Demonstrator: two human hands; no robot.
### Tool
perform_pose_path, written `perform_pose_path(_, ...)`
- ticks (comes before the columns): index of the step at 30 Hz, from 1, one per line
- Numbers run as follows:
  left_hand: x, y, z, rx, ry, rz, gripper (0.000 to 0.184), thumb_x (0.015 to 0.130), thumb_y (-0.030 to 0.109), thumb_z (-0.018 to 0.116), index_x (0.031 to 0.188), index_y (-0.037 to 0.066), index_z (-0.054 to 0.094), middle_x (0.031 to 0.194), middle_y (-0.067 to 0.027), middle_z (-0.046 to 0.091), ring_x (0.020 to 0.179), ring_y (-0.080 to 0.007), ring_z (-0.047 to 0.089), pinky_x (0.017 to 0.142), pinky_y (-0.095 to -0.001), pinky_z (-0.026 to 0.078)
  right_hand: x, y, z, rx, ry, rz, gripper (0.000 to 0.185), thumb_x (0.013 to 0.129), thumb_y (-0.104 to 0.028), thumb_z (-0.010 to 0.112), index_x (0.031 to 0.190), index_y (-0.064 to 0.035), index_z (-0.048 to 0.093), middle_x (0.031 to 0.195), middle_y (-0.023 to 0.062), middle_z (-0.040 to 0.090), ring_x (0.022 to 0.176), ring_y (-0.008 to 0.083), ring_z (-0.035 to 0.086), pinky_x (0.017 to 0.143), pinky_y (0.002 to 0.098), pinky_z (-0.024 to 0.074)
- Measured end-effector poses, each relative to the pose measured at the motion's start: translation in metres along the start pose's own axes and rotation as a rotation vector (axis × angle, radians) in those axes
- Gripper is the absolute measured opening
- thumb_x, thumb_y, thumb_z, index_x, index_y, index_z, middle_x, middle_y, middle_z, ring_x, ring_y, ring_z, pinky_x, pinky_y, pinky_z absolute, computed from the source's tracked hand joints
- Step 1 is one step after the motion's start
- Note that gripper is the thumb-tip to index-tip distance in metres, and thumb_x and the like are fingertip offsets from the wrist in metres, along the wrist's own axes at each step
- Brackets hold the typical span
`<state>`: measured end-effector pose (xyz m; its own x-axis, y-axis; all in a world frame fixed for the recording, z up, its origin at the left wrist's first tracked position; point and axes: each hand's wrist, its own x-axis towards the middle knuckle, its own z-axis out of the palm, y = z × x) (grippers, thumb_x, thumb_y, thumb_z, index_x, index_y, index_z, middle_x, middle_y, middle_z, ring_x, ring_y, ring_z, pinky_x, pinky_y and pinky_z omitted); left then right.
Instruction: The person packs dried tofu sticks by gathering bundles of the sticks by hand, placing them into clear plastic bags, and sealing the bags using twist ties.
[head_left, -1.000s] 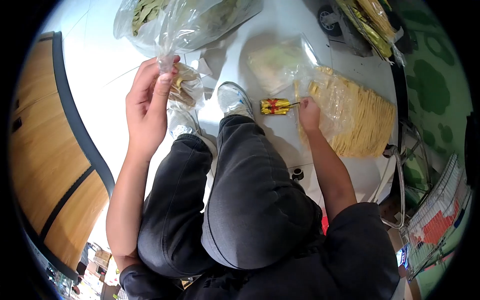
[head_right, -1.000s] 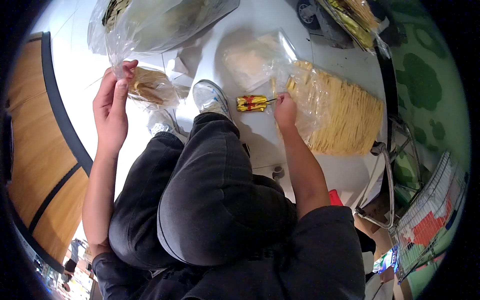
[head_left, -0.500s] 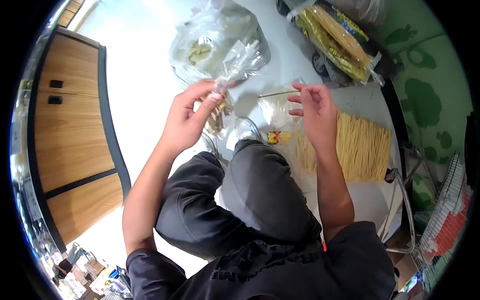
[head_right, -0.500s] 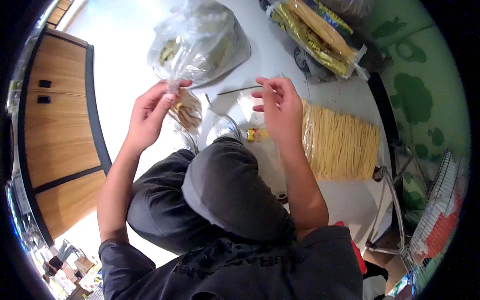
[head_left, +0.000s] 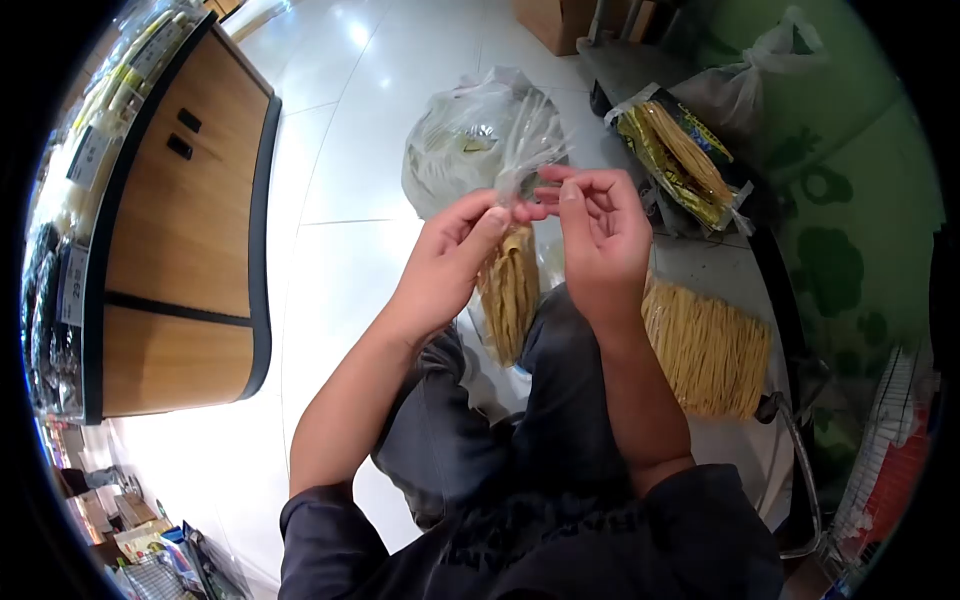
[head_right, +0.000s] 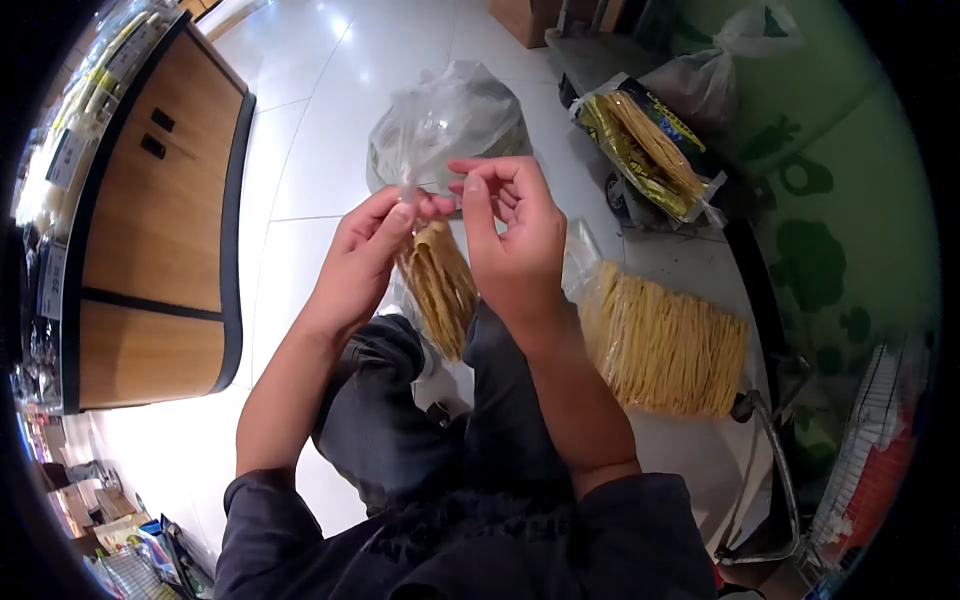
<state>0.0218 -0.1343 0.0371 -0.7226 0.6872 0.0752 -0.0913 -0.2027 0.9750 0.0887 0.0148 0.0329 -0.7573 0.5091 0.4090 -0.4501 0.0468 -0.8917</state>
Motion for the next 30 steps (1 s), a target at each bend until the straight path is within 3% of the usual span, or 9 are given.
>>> perform_pose_path(3,-0.007,0.005,0.001,-0.096,-0.082,-0.095,0.027,0.108,0.028,0.054,0.110,0.003,0.063,0.114,-0.0073,0.069,0.111,-0.0150,0.061,0.102,-0.0322,0.045,-0.006,0.001,0.005,-0.054,-0.017,-0.101,0.006,0.102,0.000,0.054,0.107,0.0032,0.054,0.112,0.0175,0.069,0.099,0.0169,0.069,0.089,0.0305,0.0567)
perform_pose_path(8,-0.009,0.004,-0.005,-0.042,-0.126,-0.004,0.027,0.108,0.028,0.053,0.109,0.003,0.063,0.114,-0.0078,0.068,0.112,-0.0155,0.061,0.102,-0.0326,0.045,0.010,0.003,0.000,0.026,0.027,-0.153,0.012,0.104,-0.002,0.051,0.115,0.0022,0.050,0.103,0.0137,0.067,0.093,0.0162,0.068,0.085,0.0313,0.0570)
perform_pose_path(12,-0.008,-0.002,-0.016,-0.035,-0.120,0.028,0.028,0.108,0.029,0.052,0.110,0.003,0.063,0.113,-0.0075,0.068,0.113,-0.0159,0.061,0.103,-0.0326,0.045,0.029,-0.002,-0.015,0.170,0.002,0.123,0.027,0.104,-0.005,0.052,0.129,0.0023,0.045,0.092,0.0102,0.064,0.082,0.0162,0.066,0.078,0.0315,0.0569)
perform_pose_path(14,-0.008,-0.003,-0.021,-0.028,-0.099,0.027,0.028,0.108,0.029,0.052,0.110,0.003,0.063,0.113,-0.0072,0.068,0.113,-0.0160,0.061,0.103,-0.0326,0.045,0.038,-0.002,-0.033,0.293,-0.396,0.509,0.042,0.101,-0.006,0.058,0.139,0.0026,0.042,0.089,0.0089,0.062,0.076,0.0151,0.063,0.073,0.0305,0.0569)
perform_pose_path(15,-0.007,-0.005,-0.023,-0.026,-0.094,0.023,0.030,0.109,0.029,0.052,0.111,0.003,0.064,0.111,-0.0048,0.068,0.109,-0.0135,0.060,0.100,-0.0308,0.046,0.040,-0.007,-0.033,0.311,-0.468,0.633,0.052,0.098,-0.006,0.060,0.145,0.0036,0.041,0.085,0.0078,0.061,0.071,0.0144,0.060,0.066,0.0295,0.0568)
perform_pose_path(18,-0.006,-0.004,-0.029,0.016,-0.105,-0.009,0.030,0.109,0.029,0.052,0.111,0.002,0.066,0.107,-0.0019,0.068,0.104,-0.0102,0.059,0.096,-0.0286,0.047,0.040,-0.008,-0.035,0.459,-0.698,0.735,0.048,0.097,-0.004,0.059,0.142,0.0057,0.045,0.082,0.0074,0.060,0.071,0.0138,0.061,0.063,0.0295,0.0566)
perform_pose_path(23,-0.005,-0.010,-0.033,0.091,-0.148,-0.042,0.029,0.108,0.027,0.053,0.113,0.001,0.067,0.108,-0.0037,0.069,0.106,-0.0117,0.062,0.098,-0.0284,0.048,0.048,-0.007,-0.033,0.472,-0.760,0.801,0.064,0.092,-0.005,0.062,0.151,0.0068,0.039,0.072,0.0055,0.058,0.050,0.0082,0.052,0.042,0.0209,0.0497)
perform_pose_path(26,-0.007,-0.008,-0.034,0.126,-0.141,-0.023,0.029,0.108,0.025,0.054,0.112,0.000,0.068,0.105,-0.0033,0.070,0.103,-0.0114,0.063,0.096,-0.0280,0.049,0.054,-0.002,-0.042,0.545,-0.892,0.795,0.065,0.092,-0.005,0.063,0.151,0.0067,0.039,0.072,0.0055,0.059,0.051,0.0079,0.054,0.044,0.0228,0.0528)
perform_pose_path(30,-0.007,-0.010,-0.036,0.334,-0.082,0.021,0.026,0.105,0.022,0.058,0.114,0.000,0.069,0.103,-0.0050,0.072,0.099,-0.0120,0.064,0.090,-0.0285,0.050,0.051,-0.002,-0.034,0.487,-0.849,0.808,0.061,0.092,-0.006,0.065,0.147,0.0065,0.043,0.073,0.0066,0.060,0.050,0.0076,0.054,0.046,0.0242,0.0554)
